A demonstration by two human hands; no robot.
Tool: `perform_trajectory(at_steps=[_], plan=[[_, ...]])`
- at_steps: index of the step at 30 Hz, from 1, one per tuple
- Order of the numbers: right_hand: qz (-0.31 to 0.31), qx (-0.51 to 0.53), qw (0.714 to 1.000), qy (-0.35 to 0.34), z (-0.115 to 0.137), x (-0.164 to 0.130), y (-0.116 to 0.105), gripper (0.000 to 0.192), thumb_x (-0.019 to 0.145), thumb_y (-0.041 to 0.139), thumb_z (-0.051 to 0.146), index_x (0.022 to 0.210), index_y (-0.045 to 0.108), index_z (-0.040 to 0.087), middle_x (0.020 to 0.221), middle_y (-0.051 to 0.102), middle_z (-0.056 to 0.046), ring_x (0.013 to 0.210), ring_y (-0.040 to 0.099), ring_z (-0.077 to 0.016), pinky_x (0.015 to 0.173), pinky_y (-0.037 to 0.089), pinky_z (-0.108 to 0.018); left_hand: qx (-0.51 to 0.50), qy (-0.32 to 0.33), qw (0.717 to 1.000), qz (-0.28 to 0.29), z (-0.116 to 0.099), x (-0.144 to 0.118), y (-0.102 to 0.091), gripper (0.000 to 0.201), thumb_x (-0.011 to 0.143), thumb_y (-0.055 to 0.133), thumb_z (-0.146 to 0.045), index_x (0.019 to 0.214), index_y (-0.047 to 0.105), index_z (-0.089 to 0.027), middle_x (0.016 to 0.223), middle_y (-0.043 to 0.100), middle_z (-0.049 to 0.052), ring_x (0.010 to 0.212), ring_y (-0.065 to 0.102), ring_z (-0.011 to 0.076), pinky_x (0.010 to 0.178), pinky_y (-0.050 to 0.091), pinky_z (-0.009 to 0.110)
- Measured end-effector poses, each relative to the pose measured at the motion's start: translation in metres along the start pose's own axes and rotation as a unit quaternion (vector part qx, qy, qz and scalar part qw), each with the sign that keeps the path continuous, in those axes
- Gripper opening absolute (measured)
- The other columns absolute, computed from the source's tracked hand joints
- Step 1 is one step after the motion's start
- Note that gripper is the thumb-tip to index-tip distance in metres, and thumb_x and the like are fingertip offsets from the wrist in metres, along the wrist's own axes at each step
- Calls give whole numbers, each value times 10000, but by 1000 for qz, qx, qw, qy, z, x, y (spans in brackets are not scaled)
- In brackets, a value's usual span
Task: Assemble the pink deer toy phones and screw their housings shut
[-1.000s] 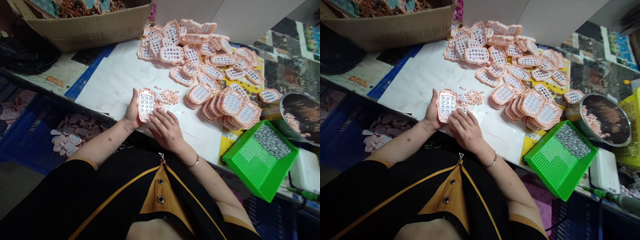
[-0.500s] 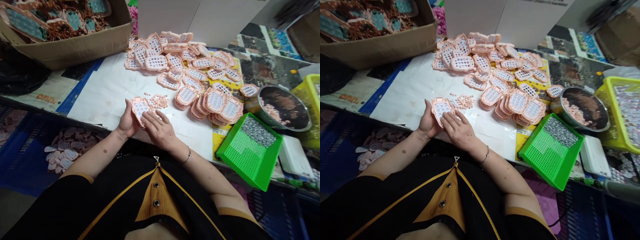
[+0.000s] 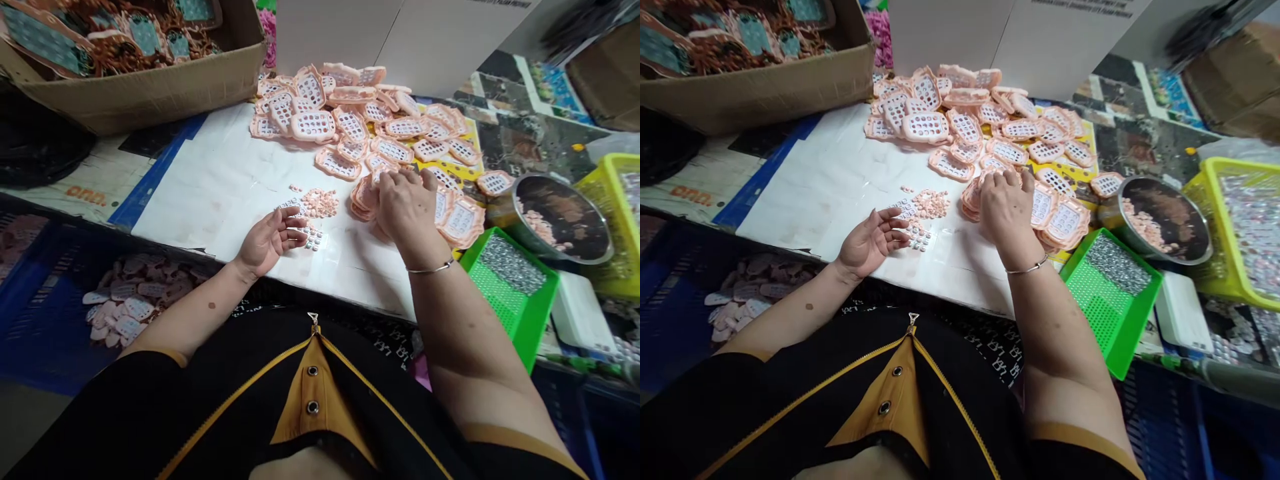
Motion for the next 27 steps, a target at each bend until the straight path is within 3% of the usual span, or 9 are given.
perform_trajectory(at_steps=[3, 9, 13, 15, 17, 19, 22, 24, 27], plan=[[-3, 21, 1000, 2, 27, -12, -8, 346, 1013, 418, 323, 1220, 629, 141, 1131, 695, -183, 1025, 558, -294, 938, 367, -476, 0, 4, 1000, -7, -2, 0, -1, 515, 726, 796, -573, 1028, 679, -173, 908, 730, 39, 757, 707, 161, 756, 584, 334], [143, 16, 989, -42, 87, -20, 23, 315, 999, 389, 187, 1040, 696, 135, 1041, 728, -167, 967, 625, -299, 787, 386, -390, 49, 15, 998, -30, -8, 1, 2, 459, 720, 802, -517, 1004, 668, -183, 876, 709, 34, 709, 681, 148, 714, 571, 327], [204, 11, 977, -53, 96, -4, 39, 337, 977, 361, 110, 1045, 690, 92, 1029, 713, -209, 965, 651, -309, 748, 373, -378, 176, 22, 983, -54, -22, 23, 3, 384, 752, 776, -467, 997, 672, -189, 892, 699, 30, 688, 648, 123, 685, 549, 300], [204, 22, 976, -66, 101, 1, 41, 332, 982, 362, 121, 1044, 687, 93, 1024, 711, -214, 932, 661, -300, 731, 363, -371, 285, 51, 955, -68, -37, 47, 5, 316, 788, 740, -406, 1007, 678, -186, 950, 707, 43, 741, 647, 130, 711, 543, 299], [186, 34, 979, -72, 104, 3, 41, 320, 990, 368, 142, 1048, 680, 102, 1032, 709, -205, 912, 667, -289, 722, 354, -365, 420, 123, 896, -76, -56, 78, 14, 239, 803, 710, -309, 996, 688, -170, 1030, 717, 67, 882, 662, 161, 836, 536, 321], [175, 44, 981, -73, 104, 1, 41, 311, 997, 371, 156, 1049, 675, 114, 1047, 707, -187, 921, 672, -282, 719, 345, -359, 557, 165, 813, -46, -61, 112, 31, 271, 803, 683, -225, 1068, 691, -171, 1165, 712, 92, 1075, 651, 217, 973, 500, 369], [172, 56, 981, -69, 98, -3, 43, 318, 1003, 359, 152, 1096, 662, 125, 1065, 714, -165, 939, 676, -274, 724, 339, -356, 710, 157, 686, 23, -45, 158, 54, 398, 798, 659, -152, 1195, 671, -150, 1330, 650, 142, 1260, 580, 272, 1109, 410, 415], [171, 67, 981, -61, 90, -4, 43, 337, 1017, 345, 171, 1147, 653, 133, 1058, 725, -159, 932, 674, -269, 734, 341, -357, 777, 148, 609, 50, -34, 177, 65, 330, 788, 669, -153, 1116, 699, -142, 1298, 655, 157, 1273, 561, 308, 1128, 379, 445], [157, 96, 982, -39, 78, -1, 41, 350, 1039, 355, 250, 1213, 640, 143, 1045, 743, -157, 930, 664, -262, 751, 352, -356, 823, 153, 545, 49, -29, 188, 73, 125, 772, 714, -197, 885, 696, -148, 1136, 682, 161, 1212, 563, 350, 1098, 376, 492]])
Point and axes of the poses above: each hand's wrist, its own x-axis towards the middle knuckle, its own y-axis out of the palm, z = x × y, the point moved 9 cm from there along x, towards the middle knuckle
